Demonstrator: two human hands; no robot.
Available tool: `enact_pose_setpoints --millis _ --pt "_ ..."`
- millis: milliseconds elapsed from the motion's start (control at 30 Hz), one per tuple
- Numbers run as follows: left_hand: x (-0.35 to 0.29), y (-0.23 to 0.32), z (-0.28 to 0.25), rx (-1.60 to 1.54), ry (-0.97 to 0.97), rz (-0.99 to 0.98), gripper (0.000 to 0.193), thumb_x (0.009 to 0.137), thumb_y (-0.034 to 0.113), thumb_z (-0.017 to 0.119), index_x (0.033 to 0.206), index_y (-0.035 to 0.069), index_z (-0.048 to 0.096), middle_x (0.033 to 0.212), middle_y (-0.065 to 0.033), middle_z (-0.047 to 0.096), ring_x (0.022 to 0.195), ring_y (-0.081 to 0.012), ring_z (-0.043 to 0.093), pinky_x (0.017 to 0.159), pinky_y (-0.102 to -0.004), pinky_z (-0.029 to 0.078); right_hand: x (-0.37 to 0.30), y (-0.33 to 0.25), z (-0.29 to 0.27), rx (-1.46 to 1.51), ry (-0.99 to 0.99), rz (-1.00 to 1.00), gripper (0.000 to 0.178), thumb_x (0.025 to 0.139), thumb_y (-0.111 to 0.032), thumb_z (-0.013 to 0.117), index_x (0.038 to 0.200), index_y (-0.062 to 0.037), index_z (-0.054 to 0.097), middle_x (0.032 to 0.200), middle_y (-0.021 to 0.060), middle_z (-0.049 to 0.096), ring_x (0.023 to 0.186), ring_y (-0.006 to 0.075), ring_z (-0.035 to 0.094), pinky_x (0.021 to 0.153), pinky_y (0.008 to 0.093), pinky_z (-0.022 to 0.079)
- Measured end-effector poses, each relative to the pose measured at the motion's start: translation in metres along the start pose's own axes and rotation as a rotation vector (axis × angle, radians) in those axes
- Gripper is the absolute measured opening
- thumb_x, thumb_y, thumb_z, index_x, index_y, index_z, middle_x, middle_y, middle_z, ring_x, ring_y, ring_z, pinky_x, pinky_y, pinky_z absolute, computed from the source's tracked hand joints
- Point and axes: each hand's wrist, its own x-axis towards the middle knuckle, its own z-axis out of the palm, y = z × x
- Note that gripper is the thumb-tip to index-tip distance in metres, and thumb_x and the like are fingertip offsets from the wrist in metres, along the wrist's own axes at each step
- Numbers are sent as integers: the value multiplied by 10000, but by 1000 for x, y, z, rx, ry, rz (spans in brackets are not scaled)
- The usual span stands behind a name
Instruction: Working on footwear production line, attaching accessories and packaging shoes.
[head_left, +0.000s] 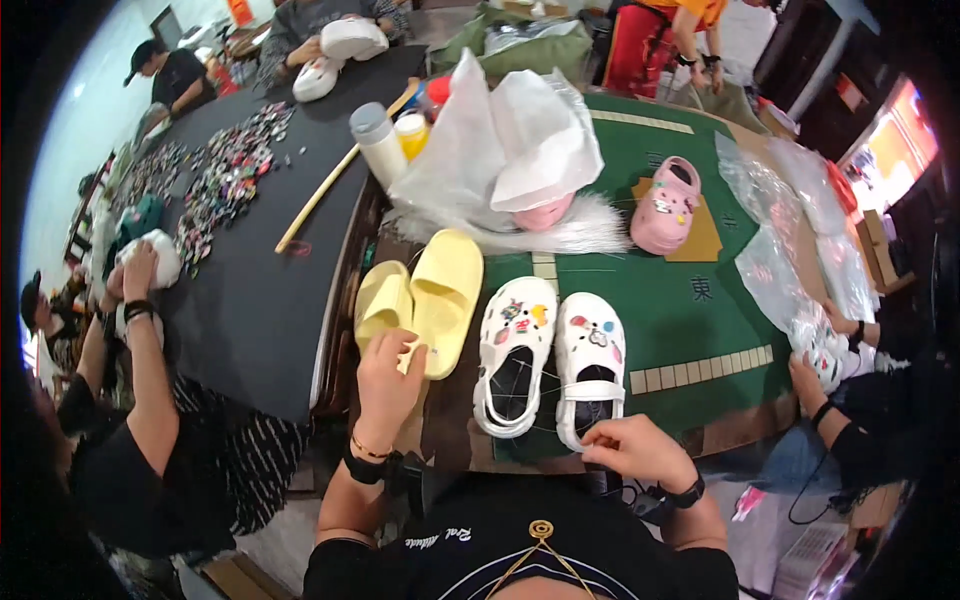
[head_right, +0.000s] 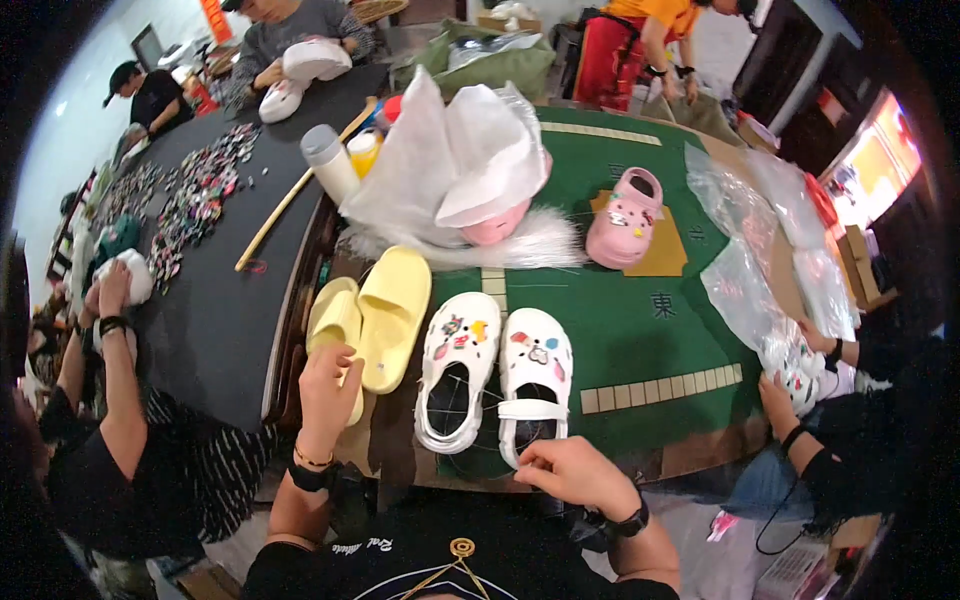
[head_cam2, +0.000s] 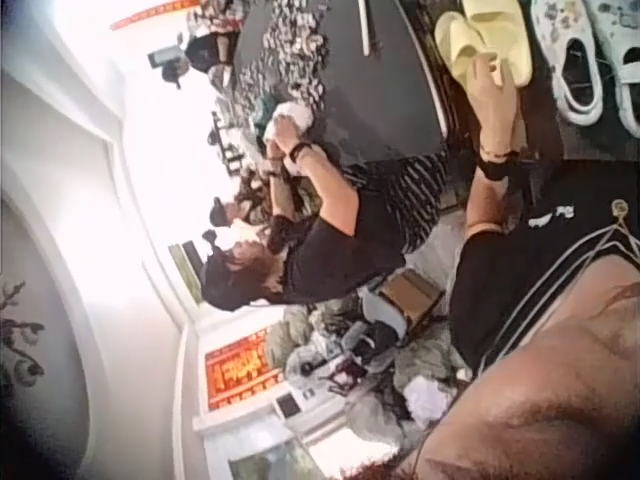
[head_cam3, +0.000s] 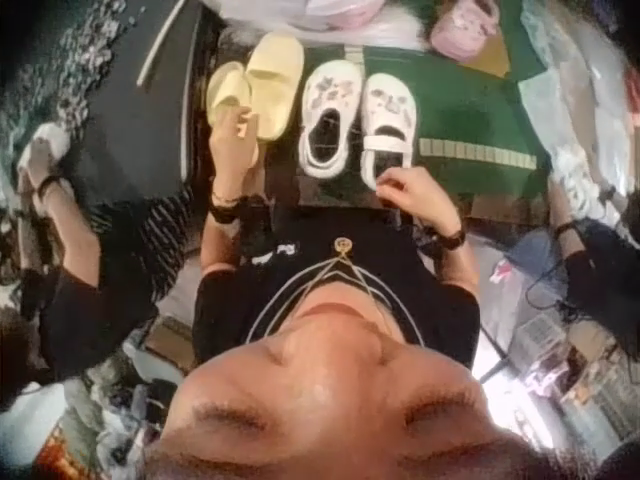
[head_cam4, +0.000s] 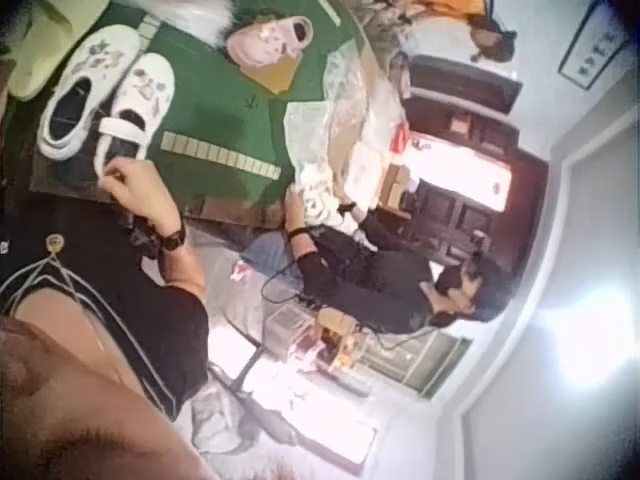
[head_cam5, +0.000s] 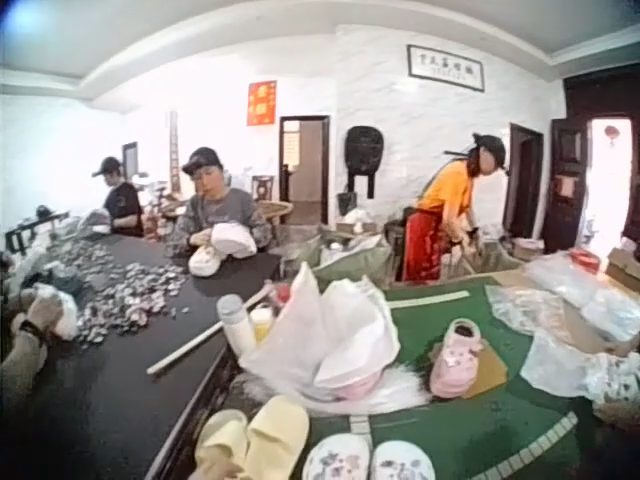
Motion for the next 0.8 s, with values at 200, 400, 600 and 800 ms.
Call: enact_pose_setpoints --millis 200,400,600,800 --pt "-12 -38 10 394 -95 -128 335 832 259 692 1016 8 568 932 -181 616 837 -375 611 693 -435 498 40 3 19 -274 200 321 587 761 -467 706 1041 45 632 823 216 668 771 342 657 686 384 513" --pt "31 -43 29 481 -149 -158 437 850 359 672 970 -21 495 925 -219 577 856 -418 599 700 -475 497 94 21 49 -552 650 56 605 803 -501 603 1102 26 624 951 264 646 868 410 623 776 451 496" --pt "68 -38 60 590 -123 -92 448 841 391 671 887 -40 558 872 -207 606 800 -393 621 679 -464 510 70 38 25 -423 534 248 455 792 -335 569 1133 -38 618 879 206 654 776 388 626 702 467 508" --pt "66 -58 68 690 -35 -100 352 831 305 666 832 -47 648 827 -209 643 742 -368 631 660 -448 512 74 36 42 -511 831 -57 498 786 -485 603 858 -1 692 744 205 661 689 390 639 643 452 518"
